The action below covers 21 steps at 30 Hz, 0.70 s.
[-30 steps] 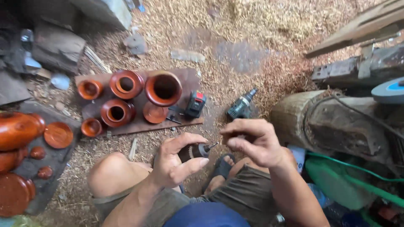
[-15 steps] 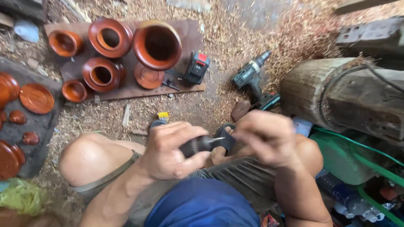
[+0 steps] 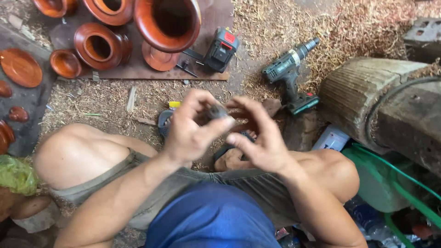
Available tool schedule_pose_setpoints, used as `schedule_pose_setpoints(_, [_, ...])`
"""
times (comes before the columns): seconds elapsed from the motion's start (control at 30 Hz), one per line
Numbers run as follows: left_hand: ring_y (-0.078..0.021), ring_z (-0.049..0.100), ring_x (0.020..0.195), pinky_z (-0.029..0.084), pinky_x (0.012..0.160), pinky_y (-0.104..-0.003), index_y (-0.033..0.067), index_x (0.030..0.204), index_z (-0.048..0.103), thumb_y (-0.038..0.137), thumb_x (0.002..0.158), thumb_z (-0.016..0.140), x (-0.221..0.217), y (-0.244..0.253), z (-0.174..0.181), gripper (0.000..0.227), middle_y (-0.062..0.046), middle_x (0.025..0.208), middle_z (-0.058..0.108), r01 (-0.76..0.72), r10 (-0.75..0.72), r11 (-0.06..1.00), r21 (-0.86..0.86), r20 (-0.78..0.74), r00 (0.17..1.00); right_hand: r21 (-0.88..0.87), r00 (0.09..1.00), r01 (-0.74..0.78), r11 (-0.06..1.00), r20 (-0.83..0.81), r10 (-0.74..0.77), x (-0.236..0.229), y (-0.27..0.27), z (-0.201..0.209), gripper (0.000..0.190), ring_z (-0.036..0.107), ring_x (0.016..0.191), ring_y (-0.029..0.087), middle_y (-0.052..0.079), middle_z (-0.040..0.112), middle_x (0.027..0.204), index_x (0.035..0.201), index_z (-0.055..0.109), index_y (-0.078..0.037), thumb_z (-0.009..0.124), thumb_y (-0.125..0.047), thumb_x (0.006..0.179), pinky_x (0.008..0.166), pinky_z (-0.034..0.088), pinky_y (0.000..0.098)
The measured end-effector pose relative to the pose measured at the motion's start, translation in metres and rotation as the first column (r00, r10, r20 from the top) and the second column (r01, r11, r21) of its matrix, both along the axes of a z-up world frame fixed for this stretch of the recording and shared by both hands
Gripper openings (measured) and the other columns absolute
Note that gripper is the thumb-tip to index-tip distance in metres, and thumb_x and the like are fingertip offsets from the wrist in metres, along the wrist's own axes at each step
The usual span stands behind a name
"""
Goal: The person sits on the ground and attaches a drill chuck to a cordless drill driver, twisting the chuck to tighten it onto the drill's shaft. They briefly take the assembly to a bench grinder, then return to twisting and tightening the chuck by hand.
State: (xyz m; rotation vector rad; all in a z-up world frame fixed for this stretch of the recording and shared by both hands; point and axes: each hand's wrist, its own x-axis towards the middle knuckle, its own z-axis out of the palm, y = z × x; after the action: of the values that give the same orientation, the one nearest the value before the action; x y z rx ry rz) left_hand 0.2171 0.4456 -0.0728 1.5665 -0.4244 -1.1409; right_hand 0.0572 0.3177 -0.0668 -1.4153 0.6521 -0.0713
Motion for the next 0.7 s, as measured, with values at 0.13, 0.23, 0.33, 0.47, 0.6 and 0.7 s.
schedule_pose_setpoints(0.13, [-0.0062,0.064,0.083,0.055,0.070,-0.023,0.0060,0.109,0.053,0.016,0.090,0.082,-0.014,-0.003,0.012,0.036,-0.002,0.094,0.065,0.021,-0.023,0.996,-0.085,-0.026,0.999,-0.010,0.994,-0.091,0.996,0.054,0.091,-0.014,0.010,-0.006,0.072,0.061,0.130,0.025,0.015,0.060,0.141,0.149,0.045,-0.001,0.083,-0.011,0.088,0.111,0.050,0.0388])
schedule_pose_setpoints(0.23, [-0.0038,0.064,0.079,0.055,0.066,-0.021,0.0067,0.107,0.050,0.020,0.089,0.085,-0.018,-0.002,0.022,0.041,-0.001,0.090,0.064,0.019,-0.026,0.995,-0.099,-0.065,0.998,-0.081,0.987,-0.136,0.987,0.070,0.142,-0.025,0.014,-0.005,0.070,0.062,0.130,0.026,0.017,0.062,0.140,0.147,0.048,0.001,0.082,-0.011,0.087,0.113,0.049,0.0383])
schedule_pose_setpoints(0.33, [-0.0026,0.058,0.074,0.051,0.062,-0.021,0.0064,0.105,0.049,0.022,0.088,0.088,-0.020,0.000,0.023,0.045,0.001,0.084,0.060,0.051,-0.051,0.990,-0.132,0.002,0.999,-0.070,0.986,-0.122,0.990,0.103,0.129,-0.029,0.014,-0.002,0.070,0.064,0.129,0.025,0.017,0.062,0.140,0.147,0.047,0.003,0.082,-0.011,0.088,0.112,0.050,0.0372])
schedule_pose_setpoints(0.47, [-0.0021,0.054,0.068,0.046,0.056,-0.021,0.0071,0.100,0.048,0.025,0.087,0.090,-0.019,-0.001,0.023,0.048,0.002,0.079,0.056,0.083,-0.075,0.986,-0.145,0.061,0.995,-0.075,0.985,-0.121,0.990,0.117,0.129,-0.028,0.013,0.002,0.072,0.064,0.129,0.025,0.017,0.061,0.139,0.146,0.047,0.004,0.084,-0.012,0.087,0.111,0.050,0.0371])
schedule_pose_setpoints(0.6, [-0.0022,0.051,0.062,0.042,0.051,-0.022,0.0074,0.098,0.047,0.030,0.085,0.091,-0.018,-0.004,0.026,0.051,0.002,0.076,0.054,0.091,-0.072,0.987,-0.135,0.143,0.987,-0.044,0.979,-0.136,0.990,0.150,0.141,-0.029,0.012,0.003,0.072,0.062,0.131,0.025,0.017,0.059,0.141,0.148,0.045,0.004,0.082,-0.013,0.088,0.114,0.049,0.0380])
schedule_pose_setpoints(0.7, [-0.0032,0.050,0.058,0.041,0.049,-0.023,0.0072,0.096,0.047,0.032,0.082,0.092,-0.018,-0.004,0.027,0.053,0.002,0.073,0.052,0.103,-0.083,0.990,-0.095,0.194,0.977,0.050,0.977,-0.057,0.997,0.206,0.045,-0.030,0.019,0.005,0.073,0.058,0.133,0.025,0.017,0.054,0.143,0.150,0.039,0.001,0.080,-0.013,0.091,0.115,0.047,0.0387])
